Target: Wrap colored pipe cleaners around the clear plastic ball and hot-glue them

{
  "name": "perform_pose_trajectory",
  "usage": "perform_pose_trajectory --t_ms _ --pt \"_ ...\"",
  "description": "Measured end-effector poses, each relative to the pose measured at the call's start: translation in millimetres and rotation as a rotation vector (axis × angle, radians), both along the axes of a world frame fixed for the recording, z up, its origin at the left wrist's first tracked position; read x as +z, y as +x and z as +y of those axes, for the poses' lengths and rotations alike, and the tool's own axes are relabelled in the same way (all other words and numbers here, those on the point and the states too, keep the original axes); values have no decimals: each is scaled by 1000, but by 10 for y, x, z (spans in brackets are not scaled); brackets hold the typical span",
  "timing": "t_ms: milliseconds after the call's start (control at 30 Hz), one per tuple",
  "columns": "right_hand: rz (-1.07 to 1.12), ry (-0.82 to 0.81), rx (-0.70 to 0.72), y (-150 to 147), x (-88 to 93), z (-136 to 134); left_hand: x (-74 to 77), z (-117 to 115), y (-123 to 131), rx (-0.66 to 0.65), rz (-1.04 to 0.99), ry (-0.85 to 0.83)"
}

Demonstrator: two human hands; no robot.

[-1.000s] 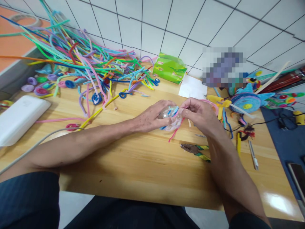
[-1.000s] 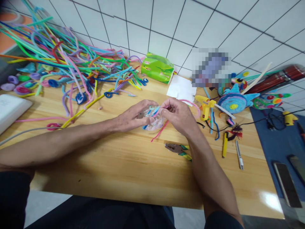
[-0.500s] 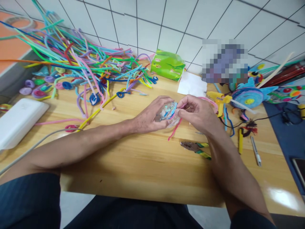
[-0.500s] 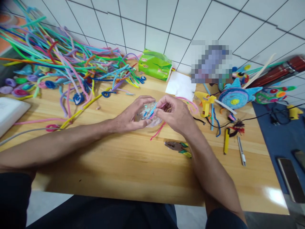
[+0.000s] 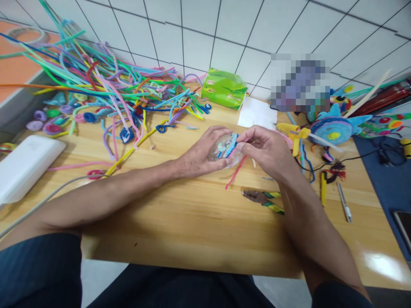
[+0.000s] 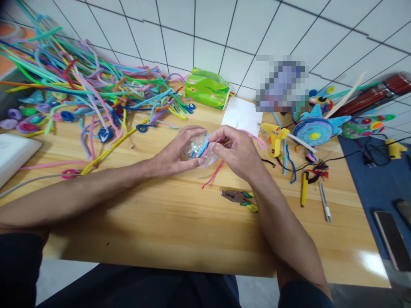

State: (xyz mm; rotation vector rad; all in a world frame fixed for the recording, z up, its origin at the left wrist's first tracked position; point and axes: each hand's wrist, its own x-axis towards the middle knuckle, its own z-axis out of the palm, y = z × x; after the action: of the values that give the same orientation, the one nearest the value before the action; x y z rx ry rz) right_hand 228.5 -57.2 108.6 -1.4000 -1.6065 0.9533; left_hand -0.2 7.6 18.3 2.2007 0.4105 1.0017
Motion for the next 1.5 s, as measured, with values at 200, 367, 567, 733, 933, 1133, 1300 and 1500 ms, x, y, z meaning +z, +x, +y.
perform_pose_trajectory --t_ms 200,367,567,733,933,1133,1300,1500 --pt "-26 -13 -30 -55 -20 -12 -89 -11 22 -20 -24 34" --pt "-42 -12 -36 -97 -24 -23 -73 -47 26 -1 -39 11" --pt "-5 -19 -29 -78 -10 -24 29 -84 3 42 -20 -133" --pt "-36 -8 -83 -61 25 -45 7 -77 11 52 -55 -135" --pt "-161 57 -105 -81 47 -77 -42 -66 27 52 -61 -115" --pt "-190 85 -105 -72 48 -105 -68 -49 26 29 -78 -94" --pt "-191 98 -104 -69 -19 -74 -64 -50 23 11 -65 -41" --pt "-170 93 -99 -81 -65 -54 -85 -53 52 3 -81 21"
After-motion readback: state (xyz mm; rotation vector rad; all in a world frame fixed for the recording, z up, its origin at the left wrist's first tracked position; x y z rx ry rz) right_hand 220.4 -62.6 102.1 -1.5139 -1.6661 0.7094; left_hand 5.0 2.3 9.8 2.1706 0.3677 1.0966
